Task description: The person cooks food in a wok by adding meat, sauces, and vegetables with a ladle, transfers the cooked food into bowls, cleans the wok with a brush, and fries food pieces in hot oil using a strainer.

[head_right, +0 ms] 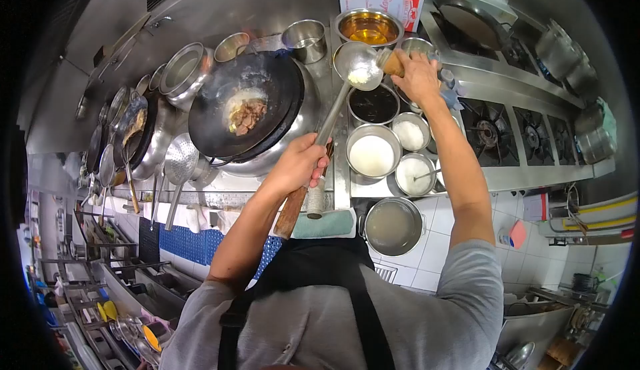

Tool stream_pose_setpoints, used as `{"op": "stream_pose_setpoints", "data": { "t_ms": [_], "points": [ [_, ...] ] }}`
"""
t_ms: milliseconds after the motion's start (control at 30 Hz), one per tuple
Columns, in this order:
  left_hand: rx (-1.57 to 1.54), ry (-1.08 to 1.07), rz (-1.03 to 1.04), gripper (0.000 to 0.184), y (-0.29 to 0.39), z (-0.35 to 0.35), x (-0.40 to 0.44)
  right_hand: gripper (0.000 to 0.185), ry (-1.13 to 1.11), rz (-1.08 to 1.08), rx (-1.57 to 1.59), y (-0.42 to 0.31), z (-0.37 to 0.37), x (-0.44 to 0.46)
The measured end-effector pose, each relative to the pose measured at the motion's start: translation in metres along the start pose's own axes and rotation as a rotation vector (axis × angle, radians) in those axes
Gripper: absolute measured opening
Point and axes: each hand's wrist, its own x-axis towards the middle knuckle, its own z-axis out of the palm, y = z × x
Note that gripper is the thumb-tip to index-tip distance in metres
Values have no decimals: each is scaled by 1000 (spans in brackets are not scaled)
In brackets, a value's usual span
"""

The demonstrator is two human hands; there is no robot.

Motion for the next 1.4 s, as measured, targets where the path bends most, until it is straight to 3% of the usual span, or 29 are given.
{"op": "stream_pose_setpoints", "data": {
  "t_ms": [200, 600, 800, 900, 1033, 1133, 1167, 1233, 1333, 1367, 1400],
  "points": [
    [-13, 39, 13, 28, -2, 6, 13, 61, -207, -41, -157, -7, -16, 10],
    [-57, 33, 9, 31, 9, 21, 15, 67, -162, -36, -76, 7, -26, 2],
    [-149, -44, 59, 29, 15, 29, 18, 66, 283, 124, 350, 10, -22, -11],
    [-156, -40, 56, 29, 22, 33, 18, 64, 476, 219, 427, 33, 25, -31],
    [-225, -59, 42, 30, 31, 38, 21, 64, 393, 377, 484, 52, 70, -63],
    [-238, -79, 33, 31, 38, 38, 23, 58, 75, 457, 624, 88, 62, -79],
    [-239, -87, 38, 32, 41, 38, 24, 57, 110, 600, 567, 109, 61, -81],
    [-217, -97, 34, 33, 46, 39, 27, 67, 228, 585, 541, 147, 68, -75],
    [-220, -129, 39, 33, 51, 42, 38, 81, -49, 440, 1098, 182, 108, -60],
    [-229, -135, 40, 32, 53, 43, 42, 90, -81, 538, 1024, 178, 99, -59],
    [-236, -139, 44, 31, 56, 43, 47, 92, -48, 493, 1051, 171, 95, -58]
  ]
}}
